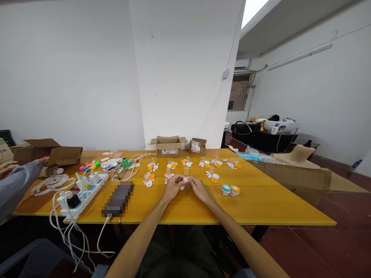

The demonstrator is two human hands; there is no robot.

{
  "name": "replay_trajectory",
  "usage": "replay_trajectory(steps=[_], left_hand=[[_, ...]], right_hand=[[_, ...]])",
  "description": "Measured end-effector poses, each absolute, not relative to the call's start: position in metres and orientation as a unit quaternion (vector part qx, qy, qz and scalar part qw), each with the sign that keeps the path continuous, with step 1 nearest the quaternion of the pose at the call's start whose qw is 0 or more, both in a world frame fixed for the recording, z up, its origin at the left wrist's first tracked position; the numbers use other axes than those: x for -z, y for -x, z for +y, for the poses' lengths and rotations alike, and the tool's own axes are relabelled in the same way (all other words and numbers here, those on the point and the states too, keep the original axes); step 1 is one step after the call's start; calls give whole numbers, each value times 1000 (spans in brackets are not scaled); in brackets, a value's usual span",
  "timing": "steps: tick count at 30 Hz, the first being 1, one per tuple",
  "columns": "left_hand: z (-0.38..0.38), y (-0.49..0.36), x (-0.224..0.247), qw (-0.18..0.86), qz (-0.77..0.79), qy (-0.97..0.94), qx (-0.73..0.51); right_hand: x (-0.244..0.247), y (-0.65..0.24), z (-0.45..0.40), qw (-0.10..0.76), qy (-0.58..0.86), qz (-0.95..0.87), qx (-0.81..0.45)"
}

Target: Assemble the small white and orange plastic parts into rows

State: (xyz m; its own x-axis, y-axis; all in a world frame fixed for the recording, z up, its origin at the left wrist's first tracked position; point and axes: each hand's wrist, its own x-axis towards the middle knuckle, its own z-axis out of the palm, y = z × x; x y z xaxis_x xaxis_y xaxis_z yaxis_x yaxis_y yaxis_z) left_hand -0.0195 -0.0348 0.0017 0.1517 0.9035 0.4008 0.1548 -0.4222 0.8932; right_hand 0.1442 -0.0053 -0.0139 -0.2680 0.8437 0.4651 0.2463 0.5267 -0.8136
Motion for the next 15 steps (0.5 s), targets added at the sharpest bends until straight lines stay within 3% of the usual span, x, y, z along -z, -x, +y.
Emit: replay_trajectory(steps=[15], left_hand=[[-36, 20, -4, 317, 385, -685, -531]], right_hand=[[1, -141, -14, 474, 365, -691, -406]])
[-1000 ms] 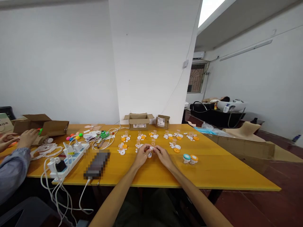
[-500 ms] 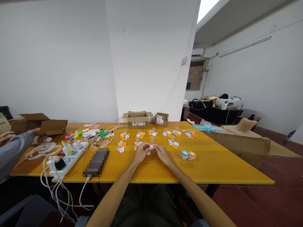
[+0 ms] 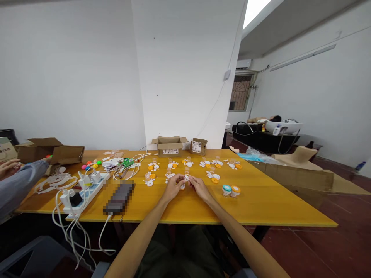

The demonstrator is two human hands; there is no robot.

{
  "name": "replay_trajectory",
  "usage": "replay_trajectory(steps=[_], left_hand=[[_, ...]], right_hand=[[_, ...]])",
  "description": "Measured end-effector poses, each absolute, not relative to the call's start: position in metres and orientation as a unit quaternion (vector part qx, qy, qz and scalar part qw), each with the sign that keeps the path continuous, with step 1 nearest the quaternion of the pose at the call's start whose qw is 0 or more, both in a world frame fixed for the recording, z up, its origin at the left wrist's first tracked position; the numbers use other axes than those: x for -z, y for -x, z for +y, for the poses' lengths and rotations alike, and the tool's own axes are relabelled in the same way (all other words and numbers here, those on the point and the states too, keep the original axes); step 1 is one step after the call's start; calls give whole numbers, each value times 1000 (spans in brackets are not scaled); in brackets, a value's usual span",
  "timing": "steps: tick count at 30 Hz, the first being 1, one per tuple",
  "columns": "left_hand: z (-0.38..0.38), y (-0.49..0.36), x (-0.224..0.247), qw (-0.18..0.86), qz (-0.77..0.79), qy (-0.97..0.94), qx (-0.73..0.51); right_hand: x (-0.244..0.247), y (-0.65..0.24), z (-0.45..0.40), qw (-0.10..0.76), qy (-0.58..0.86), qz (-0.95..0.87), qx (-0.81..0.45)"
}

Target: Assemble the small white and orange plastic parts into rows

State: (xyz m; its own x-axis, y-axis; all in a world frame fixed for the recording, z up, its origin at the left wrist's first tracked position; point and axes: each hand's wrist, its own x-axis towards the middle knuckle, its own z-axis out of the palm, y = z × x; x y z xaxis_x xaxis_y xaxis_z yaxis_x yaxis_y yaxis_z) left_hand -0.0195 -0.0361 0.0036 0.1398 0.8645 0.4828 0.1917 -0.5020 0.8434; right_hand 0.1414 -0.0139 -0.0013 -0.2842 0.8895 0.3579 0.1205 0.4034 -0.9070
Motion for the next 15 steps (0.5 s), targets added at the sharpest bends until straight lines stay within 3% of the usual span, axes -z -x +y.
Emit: replay_trajectory(steps=[15], left_hand=[[-34, 14, -2, 126, 461, -763, -436]], right_hand=[[10, -142, -3, 585, 407, -610, -346]])
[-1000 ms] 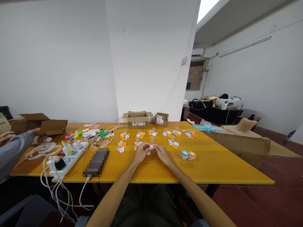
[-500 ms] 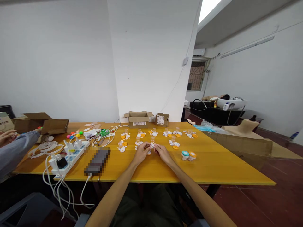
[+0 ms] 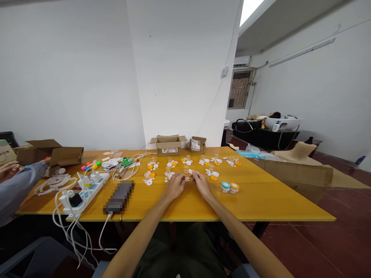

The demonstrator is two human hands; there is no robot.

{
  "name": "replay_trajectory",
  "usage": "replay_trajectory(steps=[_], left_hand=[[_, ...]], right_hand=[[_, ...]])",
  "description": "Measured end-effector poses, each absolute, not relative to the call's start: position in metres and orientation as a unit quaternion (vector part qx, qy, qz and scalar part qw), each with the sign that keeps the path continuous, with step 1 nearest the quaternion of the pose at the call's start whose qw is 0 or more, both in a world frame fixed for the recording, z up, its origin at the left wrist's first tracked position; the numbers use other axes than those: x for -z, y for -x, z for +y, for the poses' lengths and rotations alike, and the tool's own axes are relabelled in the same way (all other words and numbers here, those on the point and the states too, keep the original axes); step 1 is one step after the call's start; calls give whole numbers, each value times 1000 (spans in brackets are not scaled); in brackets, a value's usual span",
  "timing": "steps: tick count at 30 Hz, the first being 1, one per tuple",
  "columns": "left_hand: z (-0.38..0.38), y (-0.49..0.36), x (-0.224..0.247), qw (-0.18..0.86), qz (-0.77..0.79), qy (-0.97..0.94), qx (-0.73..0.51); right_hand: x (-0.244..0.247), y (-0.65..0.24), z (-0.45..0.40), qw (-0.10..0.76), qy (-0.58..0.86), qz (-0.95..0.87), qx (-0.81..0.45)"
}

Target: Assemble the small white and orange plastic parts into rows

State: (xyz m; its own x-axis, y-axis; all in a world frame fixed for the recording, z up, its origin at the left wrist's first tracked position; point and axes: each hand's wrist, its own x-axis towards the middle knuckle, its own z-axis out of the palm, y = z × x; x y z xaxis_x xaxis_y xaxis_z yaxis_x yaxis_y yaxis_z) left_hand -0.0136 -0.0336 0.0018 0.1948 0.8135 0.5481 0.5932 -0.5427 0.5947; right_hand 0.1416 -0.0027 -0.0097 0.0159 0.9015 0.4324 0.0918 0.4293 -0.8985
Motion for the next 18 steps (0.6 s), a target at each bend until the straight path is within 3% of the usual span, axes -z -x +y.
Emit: replay_trajectory(steps=[6, 18], left_hand=[[-27, 7, -3, 84, 489, -774, -393], [-22, 4, -1, 100, 549, -747, -362]], right_hand=[[12, -146, 0, 600, 412, -597, -339], [15, -148, 5, 613, 394, -561, -393]])
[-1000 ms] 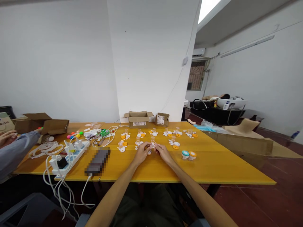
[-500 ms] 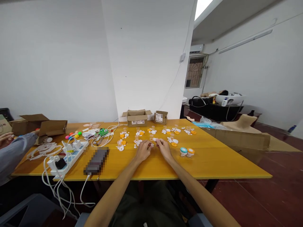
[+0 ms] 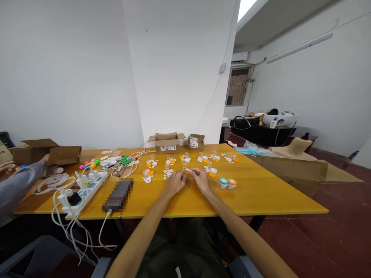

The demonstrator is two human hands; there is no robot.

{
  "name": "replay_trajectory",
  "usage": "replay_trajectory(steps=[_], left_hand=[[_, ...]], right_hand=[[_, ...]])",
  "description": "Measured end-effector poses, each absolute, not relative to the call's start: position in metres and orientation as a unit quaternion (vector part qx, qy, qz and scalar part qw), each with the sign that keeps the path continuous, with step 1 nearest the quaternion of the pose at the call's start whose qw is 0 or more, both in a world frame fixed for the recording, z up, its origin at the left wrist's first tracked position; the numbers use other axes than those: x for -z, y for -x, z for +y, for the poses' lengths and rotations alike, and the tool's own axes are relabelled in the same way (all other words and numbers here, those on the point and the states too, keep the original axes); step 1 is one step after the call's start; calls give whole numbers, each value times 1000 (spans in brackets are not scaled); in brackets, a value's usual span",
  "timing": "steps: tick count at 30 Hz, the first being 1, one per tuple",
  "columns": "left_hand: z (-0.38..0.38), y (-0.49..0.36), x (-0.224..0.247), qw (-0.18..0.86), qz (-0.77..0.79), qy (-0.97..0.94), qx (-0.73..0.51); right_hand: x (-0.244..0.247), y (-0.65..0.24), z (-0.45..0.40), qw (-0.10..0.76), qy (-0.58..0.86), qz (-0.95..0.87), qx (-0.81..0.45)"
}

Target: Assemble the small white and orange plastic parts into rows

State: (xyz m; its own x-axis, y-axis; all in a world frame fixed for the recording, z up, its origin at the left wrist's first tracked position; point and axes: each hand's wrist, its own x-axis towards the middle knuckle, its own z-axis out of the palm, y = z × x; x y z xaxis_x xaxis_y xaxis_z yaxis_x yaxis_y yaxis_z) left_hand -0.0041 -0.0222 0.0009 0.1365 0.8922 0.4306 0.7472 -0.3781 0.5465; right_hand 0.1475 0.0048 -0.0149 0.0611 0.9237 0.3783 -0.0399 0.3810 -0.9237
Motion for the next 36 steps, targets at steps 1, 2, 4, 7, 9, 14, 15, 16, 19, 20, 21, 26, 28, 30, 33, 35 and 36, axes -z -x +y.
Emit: replay_trajectory(steps=[1, 2, 4, 7, 9, 14, 15, 16, 19, 20, 21, 26, 28, 30, 33, 35, 36], left_hand=[[-22, 5, -1, 108, 548, -743, -369], [-21, 5, -1, 118, 544, -738, -382], [-20, 7, -1, 146, 531, -724, -416], [-19, 10, -1, 201, 491, -705, -470], [-18, 11, -1, 235, 458, -700, -494], [-18, 10, -4, 278, 433, -685, -516], [-18, 10, -4, 282, 433, -681, -519], [-19, 10, -5, 287, 431, -676, -524], [-20, 10, -7, 299, 423, -667, -535], [-21, 10, -7, 303, 420, -667, -536], [-21, 10, -7, 305, 417, -666, -538], [-22, 11, -7, 328, 392, -669, -539], [-23, 10, -8, 339, 387, -669, -537], [-23, 10, -9, 347, 384, -668, -534], [-23, 11, -10, 353, 387, -672, -524], [-23, 11, -10, 355, 387, -674, -519], [-23, 11, -10, 357, 386, -675, -518]], right_hand=[[15, -148, 6, 611, 395, -561, -396], [16, -148, 6, 608, 396, -562, -397], [17, -149, 7, 599, 396, -572, -398], [17, -149, 7, 583, 387, -591, -401], [16, -148, 5, 578, 372, -602, -406], [13, -141, -2, 582, 335, -615, -414], [12, -140, -3, 584, 335, -615, -411], [12, -139, -4, 584, 337, -615, -408], [10, -139, -6, 575, 355, -626, -389], [10, -139, -7, 570, 361, -633, -380], [9, -139, -7, 565, 365, -641, -370], [5, -142, -10, 543, 376, -676, -326], [5, -143, -11, 534, 386, -686, -309], [5, -143, -11, 523, 400, -694, -293], [6, -142, -11, 513, 417, -699, -274], [7, -142, -11, 510, 421, -700, -269], [7, -142, -11, 510, 421, -700, -269]])
